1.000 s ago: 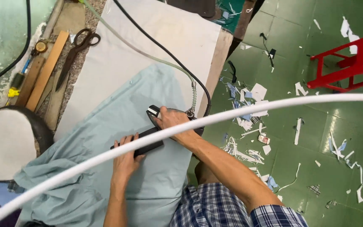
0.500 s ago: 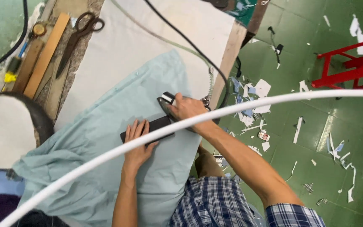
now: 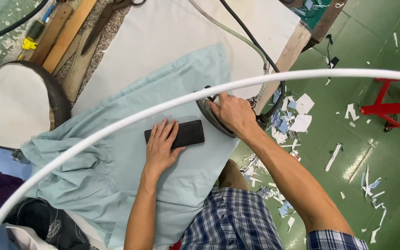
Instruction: The person irons a light blue shirt on a white ironing board using a steam iron and a black pressing block. They repeatedly smooth the fabric, reposition the shirt, and press different sections including the body and sleeves.
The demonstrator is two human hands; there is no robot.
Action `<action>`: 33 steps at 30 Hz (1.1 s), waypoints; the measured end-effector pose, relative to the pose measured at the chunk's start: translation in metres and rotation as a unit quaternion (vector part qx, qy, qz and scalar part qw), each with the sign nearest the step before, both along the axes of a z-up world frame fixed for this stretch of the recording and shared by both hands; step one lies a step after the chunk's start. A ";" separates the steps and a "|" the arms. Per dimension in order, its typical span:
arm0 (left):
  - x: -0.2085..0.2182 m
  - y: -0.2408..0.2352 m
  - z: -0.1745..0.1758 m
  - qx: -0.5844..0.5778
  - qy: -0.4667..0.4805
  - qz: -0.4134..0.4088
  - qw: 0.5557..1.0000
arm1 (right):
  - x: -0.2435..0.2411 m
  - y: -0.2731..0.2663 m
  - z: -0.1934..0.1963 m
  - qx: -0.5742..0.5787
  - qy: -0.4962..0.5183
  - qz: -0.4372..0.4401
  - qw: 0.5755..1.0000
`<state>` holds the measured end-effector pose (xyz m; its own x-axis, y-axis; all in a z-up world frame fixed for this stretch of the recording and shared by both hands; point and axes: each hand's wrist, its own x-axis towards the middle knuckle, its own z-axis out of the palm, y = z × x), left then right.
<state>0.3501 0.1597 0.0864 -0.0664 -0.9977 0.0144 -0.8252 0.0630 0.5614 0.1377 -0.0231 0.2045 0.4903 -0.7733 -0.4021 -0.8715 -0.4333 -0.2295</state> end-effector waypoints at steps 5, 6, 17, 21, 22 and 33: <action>-0.001 0.000 -0.001 -0.002 -0.007 0.005 1.000 | 0.002 -0.004 0.014 -0.002 0.016 0.015 1.000; -0.002 0.000 -0.002 -0.002 -0.011 0.004 1.000 | 0.001 -0.006 0.007 -0.005 0.013 0.011 1.000; -0.070 -0.015 -0.017 0.018 -0.036 0.011 0.999 | -0.002 -0.051 0.000 -0.022 0.008 0.025 0.999; -0.129 -0.041 -0.017 -0.053 -0.068 0.080 0.993 | -0.001 -0.097 -0.005 -0.015 0.003 -0.025 1.000; -0.143 -0.054 -0.014 -0.090 -0.082 0.107 0.987 | -0.001 -0.113 -0.009 -0.022 0.007 -0.031 0.999; -0.193 -0.126 -0.007 -0.074 -0.076 0.269 0.957 | 0.016 -0.193 -0.019 -0.043 -0.002 0.010 0.999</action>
<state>0.1568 0.0340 0.0799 0.4432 -0.8764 0.1885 -0.8323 -0.3242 0.4496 0.1541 -0.2158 0.1850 0.5071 -0.7947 -0.3337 -0.8619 -0.4685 -0.1940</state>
